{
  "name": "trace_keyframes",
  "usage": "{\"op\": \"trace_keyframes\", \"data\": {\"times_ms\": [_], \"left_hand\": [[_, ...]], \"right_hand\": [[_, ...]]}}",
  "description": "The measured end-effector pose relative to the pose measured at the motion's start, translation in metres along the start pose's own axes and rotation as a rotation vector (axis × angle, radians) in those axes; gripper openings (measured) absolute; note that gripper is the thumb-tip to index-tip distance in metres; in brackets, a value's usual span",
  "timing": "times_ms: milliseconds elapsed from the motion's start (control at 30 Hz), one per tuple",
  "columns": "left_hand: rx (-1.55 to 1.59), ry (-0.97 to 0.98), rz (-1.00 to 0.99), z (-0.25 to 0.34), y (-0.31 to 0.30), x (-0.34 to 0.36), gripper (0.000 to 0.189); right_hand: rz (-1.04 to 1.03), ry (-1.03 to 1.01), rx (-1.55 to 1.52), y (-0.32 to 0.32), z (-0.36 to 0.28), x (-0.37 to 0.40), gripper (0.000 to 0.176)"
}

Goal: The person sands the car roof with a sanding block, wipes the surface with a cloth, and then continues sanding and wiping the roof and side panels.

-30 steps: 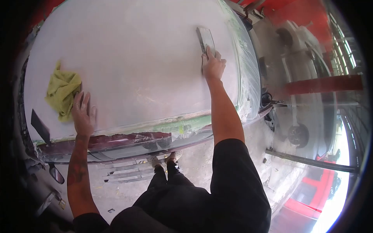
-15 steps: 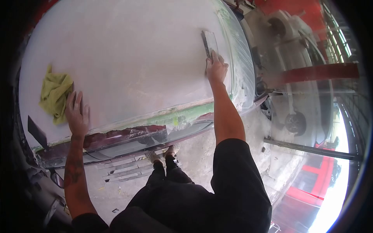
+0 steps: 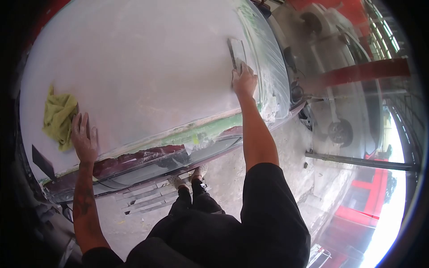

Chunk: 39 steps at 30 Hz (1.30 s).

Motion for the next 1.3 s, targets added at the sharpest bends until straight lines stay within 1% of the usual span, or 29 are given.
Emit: {"op": "trace_keyframes", "data": {"times_ms": [67,100,133,200,267,333,367,433,467,500,533,567,600,667,767,833,867,933,967,1033,1067,1100,1200,1267,1300], "left_hand": [[-0.002,0.004,-0.005,-0.002,0.002,0.002,0.051],[-0.005,0.008,-0.007,-0.002,0.003,0.001,0.051],[-0.006,0.019,-0.005,-0.001,0.003,-0.001,0.051],[-0.012,0.026,-0.010,-0.001,0.002,0.001,0.051],[-0.025,0.026,-0.013,-0.001,0.001,0.000,0.051],[-0.038,0.018,-0.014,0.000,0.001,0.000,0.051],[-0.030,0.013,-0.019,0.001,0.000,0.000,0.051],[-0.024,0.006,-0.021,0.000,0.000,-0.001,0.052],[-0.013,-0.005,-0.025,-0.001,0.001,0.001,0.052],[-0.004,-0.023,-0.020,-0.001,0.001,0.001,0.052],[-0.007,-0.028,-0.015,0.000,0.000,0.001,0.052],[-0.029,-0.026,-0.034,0.002,-0.001,0.001,0.051],[-0.049,-0.018,-0.053,0.003,0.000,-0.001,0.050],[-0.047,-0.010,-0.056,0.004,-0.001,-0.001,0.050],[-0.043,-0.011,-0.058,0.005,-0.002,-0.002,0.050],[-0.042,-0.011,-0.063,0.005,-0.002,-0.002,0.051],[-0.029,-0.023,-0.059,0.004,-0.001,-0.001,0.051],[-0.011,-0.025,-0.052,0.003,0.000,0.000,0.051],[-0.037,-0.037,-0.058,0.000,0.002,0.002,0.051],[-0.059,-0.051,-0.063,0.000,0.002,0.001,0.051],[-0.032,-0.037,-0.063,0.003,-0.001,-0.001,0.051],[-0.006,-0.021,-0.062,0.004,-0.001,-0.003,0.052],[-0.039,-0.048,-0.077,0.004,0.000,-0.001,0.052],[-0.052,-0.045,-0.070,0.004,0.001,0.000,0.052],[-0.057,-0.044,-0.077,0.004,0.000,0.000,0.052]], "right_hand": [[0.027,-0.133,-0.107,-0.016,-0.041,0.053,0.051],[-0.016,-0.177,-0.189,-0.032,-0.065,0.078,0.052],[-0.038,-0.305,-0.227,-0.045,-0.075,0.095,0.053],[-0.086,-0.352,-0.236,-0.049,-0.063,0.084,0.051],[0.015,-0.316,-0.115,-0.026,-0.025,0.046,0.047],[-0.006,-0.123,0.031,0.007,0.026,-0.011,0.044],[-0.007,-0.123,0.029,0.012,0.024,-0.021,0.044],[-0.132,0.095,0.147,0.010,0.017,-0.039,0.042],[-0.099,0.065,0.136,0.005,0.004,-0.021,0.042],[-0.049,-0.010,0.093,0.004,-0.011,0.006,0.044],[-0.014,-0.127,0.015,-0.006,-0.029,0.037,0.048],[-0.022,-0.199,-0.033,-0.021,-0.048,0.066,0.050],[-0.054,-0.318,-0.070,-0.037,-0.061,0.082,0.052],[-0.059,-0.383,-0.089,-0.034,-0.051,0.069,0.053],[-0.042,-0.326,-0.009,0.004,-0.019,-0.013,0.052],[-0.149,-0.159,0.102,0.037,0.002,-0.082,0.048],[-0.205,-0.076,0.161,0.044,0.008,-0.095,0.047],[-0.118,-0.099,0.153,0.035,-0.002,-0.075,0.045],[-0.060,-0.153,0.086,0.028,-0.003,-0.048,0.045],[-0.048,-0.230,-0.028,-0.002,-0.015,0.017,0.054],[-0.046,-0.268,-0.047,-0.018,-0.021,0.045,0.056],[-0.060,-0.323,-0.057,-0.028,-0.022,0.057,0.056],[-0.049,-0.344,-0.007,-0.002,-0.008,0.006,0.055],[0.000,-0.258,0.059,0.040,0.006,-0.065,0.047],[-0.026,-0.193,0.087,0.055,0.007,-0.101,0.043]]}}
Point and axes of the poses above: each hand's wrist, its own x-axis away from the middle knuckle, its own y-axis out of the palm, z = x × y, the point moved 3 cm from there along -x, towards the middle knuckle, and after that the axes turned 11 degrees about z, right-handed, at the moved point
